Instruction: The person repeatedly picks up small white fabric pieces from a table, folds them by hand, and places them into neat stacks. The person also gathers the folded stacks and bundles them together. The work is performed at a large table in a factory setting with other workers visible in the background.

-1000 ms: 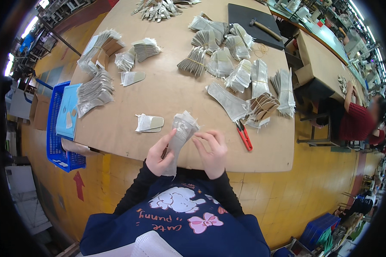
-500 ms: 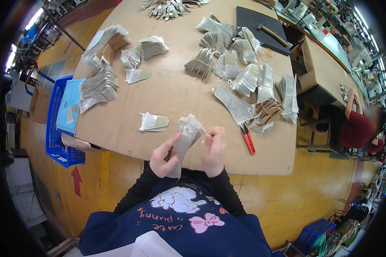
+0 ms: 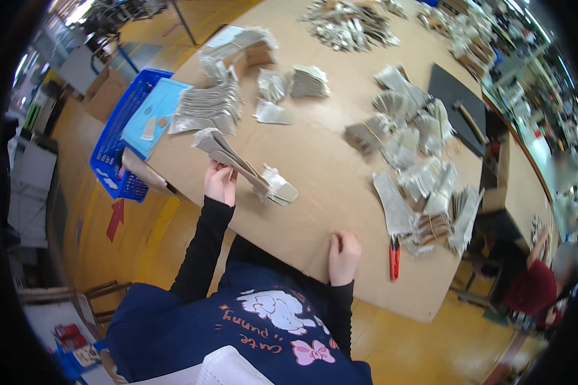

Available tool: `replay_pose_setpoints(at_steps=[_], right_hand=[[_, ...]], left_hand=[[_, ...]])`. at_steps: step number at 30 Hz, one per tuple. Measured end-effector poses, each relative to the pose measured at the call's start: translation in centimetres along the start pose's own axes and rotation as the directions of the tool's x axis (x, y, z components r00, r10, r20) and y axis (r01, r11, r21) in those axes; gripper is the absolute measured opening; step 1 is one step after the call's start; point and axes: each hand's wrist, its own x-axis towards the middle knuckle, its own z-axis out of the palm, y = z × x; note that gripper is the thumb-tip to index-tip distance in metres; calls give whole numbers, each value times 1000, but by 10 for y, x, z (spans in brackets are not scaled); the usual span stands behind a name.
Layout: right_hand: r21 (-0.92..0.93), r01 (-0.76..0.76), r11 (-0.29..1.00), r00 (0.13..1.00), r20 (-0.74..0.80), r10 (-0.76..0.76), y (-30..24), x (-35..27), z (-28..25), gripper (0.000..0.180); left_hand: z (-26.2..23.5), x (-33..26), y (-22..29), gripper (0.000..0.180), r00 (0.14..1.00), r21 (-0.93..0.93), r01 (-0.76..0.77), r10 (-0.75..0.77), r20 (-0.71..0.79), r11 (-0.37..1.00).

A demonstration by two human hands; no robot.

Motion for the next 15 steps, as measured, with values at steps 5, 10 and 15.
replay_pose_setpoints(at_steps=[5,10,15], right_hand=[[-96,269,958,963,40,-267,11,-3,12,3],[-73,260,963,965,49,-257,10,-1,9,3],[-80,260,962,965,49,-257,8,-2,9,4]], left_hand=[[-45,66,20,34,959,-286,-52,-32,-283,957],[-86,139,35,19,922,-397,6,-159,-353,918],[-124,201,3,29,903,-255,-99,-21,-430,962]])
